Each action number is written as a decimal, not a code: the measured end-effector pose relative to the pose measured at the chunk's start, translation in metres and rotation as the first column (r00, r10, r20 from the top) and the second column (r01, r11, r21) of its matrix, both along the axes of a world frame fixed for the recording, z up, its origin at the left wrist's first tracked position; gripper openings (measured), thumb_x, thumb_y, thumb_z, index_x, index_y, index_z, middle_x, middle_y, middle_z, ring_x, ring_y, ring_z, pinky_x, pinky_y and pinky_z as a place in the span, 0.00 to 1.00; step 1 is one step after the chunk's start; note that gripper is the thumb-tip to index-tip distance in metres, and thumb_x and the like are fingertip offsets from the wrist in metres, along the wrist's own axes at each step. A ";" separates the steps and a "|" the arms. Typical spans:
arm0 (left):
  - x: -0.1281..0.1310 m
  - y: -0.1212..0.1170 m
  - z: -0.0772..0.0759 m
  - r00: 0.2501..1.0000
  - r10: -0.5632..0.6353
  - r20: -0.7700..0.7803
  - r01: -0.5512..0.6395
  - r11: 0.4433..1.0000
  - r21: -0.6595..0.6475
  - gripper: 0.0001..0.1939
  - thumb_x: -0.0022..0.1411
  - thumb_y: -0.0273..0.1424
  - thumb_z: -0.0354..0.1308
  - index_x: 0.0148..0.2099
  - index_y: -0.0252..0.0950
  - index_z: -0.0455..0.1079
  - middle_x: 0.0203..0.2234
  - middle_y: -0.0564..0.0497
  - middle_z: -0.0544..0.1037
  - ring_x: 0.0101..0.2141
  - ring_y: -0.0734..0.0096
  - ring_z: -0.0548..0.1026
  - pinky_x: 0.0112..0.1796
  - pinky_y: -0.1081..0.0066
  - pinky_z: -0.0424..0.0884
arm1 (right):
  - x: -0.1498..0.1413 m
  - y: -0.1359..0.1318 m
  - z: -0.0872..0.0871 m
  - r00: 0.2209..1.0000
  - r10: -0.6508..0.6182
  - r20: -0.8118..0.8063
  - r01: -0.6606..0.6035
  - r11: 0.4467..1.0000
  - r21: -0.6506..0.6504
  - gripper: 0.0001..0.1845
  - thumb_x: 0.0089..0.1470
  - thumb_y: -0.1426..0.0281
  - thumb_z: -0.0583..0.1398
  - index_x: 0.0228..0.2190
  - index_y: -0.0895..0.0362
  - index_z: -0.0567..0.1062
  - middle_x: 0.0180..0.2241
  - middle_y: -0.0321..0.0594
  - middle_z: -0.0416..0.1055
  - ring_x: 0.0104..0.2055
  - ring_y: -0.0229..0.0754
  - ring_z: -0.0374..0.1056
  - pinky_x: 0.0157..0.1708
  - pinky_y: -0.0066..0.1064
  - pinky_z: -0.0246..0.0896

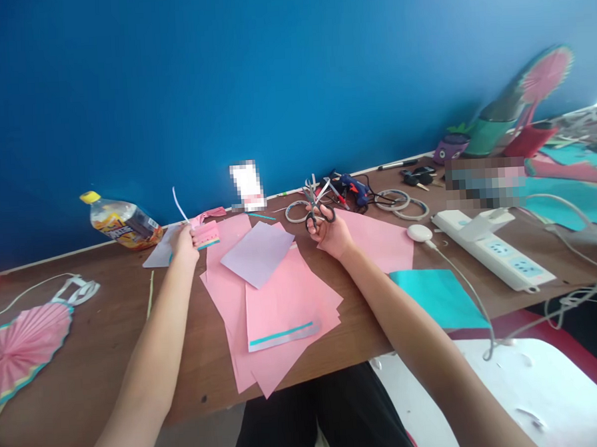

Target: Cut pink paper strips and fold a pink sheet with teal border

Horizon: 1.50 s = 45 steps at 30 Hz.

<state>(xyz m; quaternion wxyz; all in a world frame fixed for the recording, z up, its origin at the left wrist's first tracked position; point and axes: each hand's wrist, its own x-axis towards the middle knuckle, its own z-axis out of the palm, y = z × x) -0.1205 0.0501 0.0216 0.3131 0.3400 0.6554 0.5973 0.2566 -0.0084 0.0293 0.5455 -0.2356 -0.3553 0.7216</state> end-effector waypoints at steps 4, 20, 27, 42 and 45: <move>-0.016 0.001 -0.003 0.997 0.059 0.051 -0.062 0.996 0.058 0.17 0.62 0.32 0.45 0.54 0.40 0.55 0.27 0.52 0.72 0.24 0.71 0.71 0.27 0.68 0.63 | -0.001 -0.001 -0.001 1.000 0.002 0.017 -0.002 1.000 0.017 0.14 0.60 0.61 0.53 0.43 0.55 0.72 0.25 0.36 0.69 0.23 0.34 0.63 0.17 0.22 0.55; 0.111 -0.033 -0.024 0.403 -0.413 -0.817 0.397 0.883 -0.250 0.28 0.53 0.52 0.60 0.47 0.35 0.68 0.45 0.37 0.68 0.50 0.43 0.63 0.50 0.53 0.60 | -0.004 -0.003 -0.004 0.999 0.015 0.041 -0.015 1.000 -0.007 0.15 0.57 0.59 0.57 0.42 0.54 0.72 0.26 0.35 0.70 0.23 0.33 0.63 0.17 0.23 0.54; 0.107 -0.030 -0.022 0.464 -0.472 -0.749 0.470 0.848 -0.243 0.23 0.52 0.45 0.64 0.44 0.38 0.64 0.43 0.43 0.68 0.47 0.51 0.64 0.48 0.59 0.60 | -0.004 -0.003 -0.003 0.996 -0.015 0.094 0.016 1.000 -0.015 0.16 0.56 0.58 0.57 0.42 0.54 0.73 0.26 0.35 0.69 0.23 0.34 0.61 0.17 0.24 0.51; 0.092 -0.024 -0.011 0.691 -0.498 -0.525 0.401 0.867 -0.294 0.52 0.42 0.30 0.71 0.65 0.39 0.47 0.49 0.38 0.70 0.48 0.54 0.71 0.43 0.63 0.67 | -0.008 -0.006 0.001 0.990 -0.043 0.134 0.047 0.999 -0.022 0.18 0.52 0.58 0.59 0.43 0.53 0.73 0.25 0.34 0.66 0.24 0.35 0.61 0.18 0.24 0.50; 0.091 -0.020 -0.013 0.699 -0.497 -0.514 0.376 0.867 -0.327 0.45 0.44 0.29 0.69 0.62 0.35 0.54 0.52 0.36 0.71 0.50 0.54 0.71 0.45 0.64 0.67 | -0.007 -0.007 0.001 0.984 -0.053 0.168 0.062 0.997 -0.050 0.18 0.51 0.57 0.60 0.43 0.52 0.73 0.26 0.35 0.68 0.25 0.35 0.62 0.19 0.24 0.52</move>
